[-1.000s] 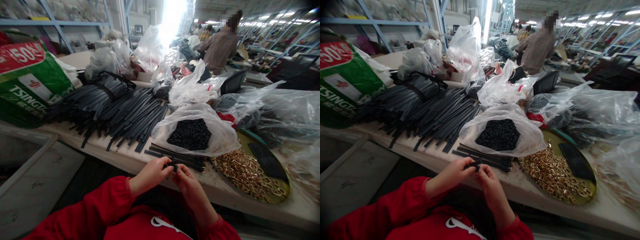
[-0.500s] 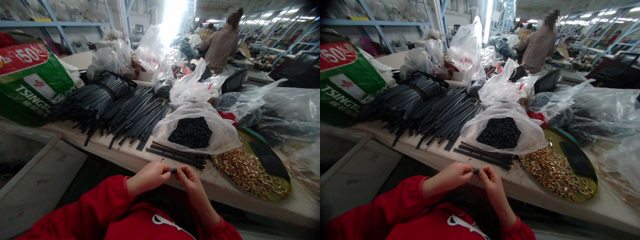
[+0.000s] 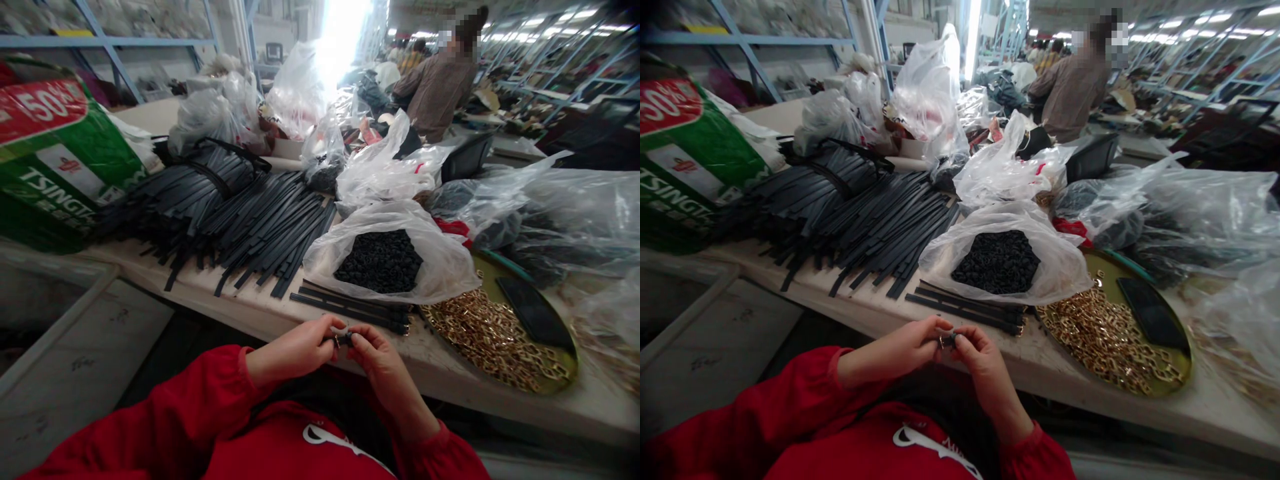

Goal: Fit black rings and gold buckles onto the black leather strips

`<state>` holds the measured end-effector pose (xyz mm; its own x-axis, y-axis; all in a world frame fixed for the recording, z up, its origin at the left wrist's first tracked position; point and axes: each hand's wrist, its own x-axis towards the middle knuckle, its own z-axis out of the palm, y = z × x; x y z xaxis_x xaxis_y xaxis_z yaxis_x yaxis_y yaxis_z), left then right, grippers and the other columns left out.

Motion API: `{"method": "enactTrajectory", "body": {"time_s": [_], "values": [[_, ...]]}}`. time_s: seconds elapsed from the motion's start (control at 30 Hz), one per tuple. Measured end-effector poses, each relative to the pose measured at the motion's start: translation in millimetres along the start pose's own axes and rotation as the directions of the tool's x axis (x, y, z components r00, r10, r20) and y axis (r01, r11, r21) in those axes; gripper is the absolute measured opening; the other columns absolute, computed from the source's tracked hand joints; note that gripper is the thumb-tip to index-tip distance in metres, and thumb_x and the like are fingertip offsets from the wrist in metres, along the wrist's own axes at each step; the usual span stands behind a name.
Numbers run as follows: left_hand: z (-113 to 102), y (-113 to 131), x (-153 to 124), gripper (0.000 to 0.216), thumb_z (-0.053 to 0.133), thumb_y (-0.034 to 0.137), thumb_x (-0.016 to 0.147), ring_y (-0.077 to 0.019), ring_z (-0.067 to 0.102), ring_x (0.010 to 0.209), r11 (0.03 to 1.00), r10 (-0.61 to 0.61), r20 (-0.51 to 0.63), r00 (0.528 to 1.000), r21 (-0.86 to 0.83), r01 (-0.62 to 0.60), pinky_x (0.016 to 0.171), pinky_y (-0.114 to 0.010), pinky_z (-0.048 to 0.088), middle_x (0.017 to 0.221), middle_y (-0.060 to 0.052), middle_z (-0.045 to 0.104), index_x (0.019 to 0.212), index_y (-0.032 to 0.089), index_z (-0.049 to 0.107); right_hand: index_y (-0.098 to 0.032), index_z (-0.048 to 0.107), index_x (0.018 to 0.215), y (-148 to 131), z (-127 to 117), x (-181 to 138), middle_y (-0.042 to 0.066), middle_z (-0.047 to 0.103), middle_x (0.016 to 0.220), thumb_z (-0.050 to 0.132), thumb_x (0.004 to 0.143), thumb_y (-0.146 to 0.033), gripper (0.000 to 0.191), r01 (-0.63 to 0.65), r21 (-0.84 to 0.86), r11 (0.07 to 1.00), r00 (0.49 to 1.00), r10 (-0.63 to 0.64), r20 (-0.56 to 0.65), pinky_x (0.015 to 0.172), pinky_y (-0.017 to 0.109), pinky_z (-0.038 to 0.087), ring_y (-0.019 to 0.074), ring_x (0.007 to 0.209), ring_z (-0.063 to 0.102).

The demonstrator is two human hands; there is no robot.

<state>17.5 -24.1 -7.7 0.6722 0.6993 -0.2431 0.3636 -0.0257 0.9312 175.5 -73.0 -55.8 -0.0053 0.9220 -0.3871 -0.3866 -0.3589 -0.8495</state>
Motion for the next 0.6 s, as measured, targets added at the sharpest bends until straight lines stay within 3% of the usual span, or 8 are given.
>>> {"method": "enactTrajectory", "body": {"time_s": [0.17,0.23,0.33,0.43,0.6], "values": [[-2,-6,5,0.029,0.043,0.021,0.079,-0.0132,0.058,0.068,0.997,-0.064,-0.094,0.994,0.044,0.069,0.059,-0.021,0.042,0.078,-0.001,0.064,0.106,0.016,0.05,-0.02,0.063,0.087,2,7,-2,0.001,0.064,0.075,0.062,0.072,-0.045,0.029,0.03,0.03,0.999,0.999,-0.03,0.023,0.069,0.028,0.044,0.0133,0.067,0.057],[-2,-10,7,0.027,0.048,0.026,0.078,-0.0144,0.057,0.068,0.985,-0.079,-0.15,0.985,0.139,0.1,0.058,-0.022,0.041,0.076,0.0,0.063,0.103,0.017,0.051,-0.019,0.064,0.085,2,6,-3,0.002,0.064,0.077,0.057,0.075,-0.049,0.032,0.003,0.11,0.994,1.0,-0.004,0.011,0.067,0.028,0.044,0.0124,0.066,0.055],[-3,-13,8,0.021,0.052,0.033,0.076,-0.0153,0.056,0.069,0.963,-0.057,-0.215,0.975,0.245,0.11,0.058,-0.022,0.039,0.077,0.0,0.062,0.092,0.018,0.053,-0.023,0.061,0.087,2,5,-2,-0.003,0.06,0.072,0.063,0.073,-0.041,0.023,-0.088,0.167,0.982,0.996,0.083,0.034,0.058,0.022,0.04,0.0084,0.058,0.05],[-2,-12,8,0.017,0.053,0.035,0.076,-0.0144,0.055,0.066,0.952,-0.04,-0.225,0.973,0.286,0.105,0.056,-0.022,0.037,0.073,0.001,0.06,0.082,0.019,0.052,-0.022,0.058,0.086,4,6,-2,-0.005,0.055,0.064,0.066,0.071,-0.038,0.023,-0.172,0.163,0.971,0.98,0.153,0.124,0.053,0.02,0.035,0.0073,0.054,0.045],[-1,-7,7,0.018,0.056,0.035,0.074,-0.0153,0.055,0.067,0.939,-0.053,-0.187,0.981,0.325,0.113,0.056,-0.023,0.036,0.073,0.0,0.062,0.079,0.017,0.056,-0.019,0.051,0.073,5,4,-5,-0.005,0.051,0.059,0.068,0.069,-0.037,0.025,-0.191,0.16,0.968,0.967,0.157,0.202,0.052,0.02,0.03,0.0078,0.054,0.042]]}}
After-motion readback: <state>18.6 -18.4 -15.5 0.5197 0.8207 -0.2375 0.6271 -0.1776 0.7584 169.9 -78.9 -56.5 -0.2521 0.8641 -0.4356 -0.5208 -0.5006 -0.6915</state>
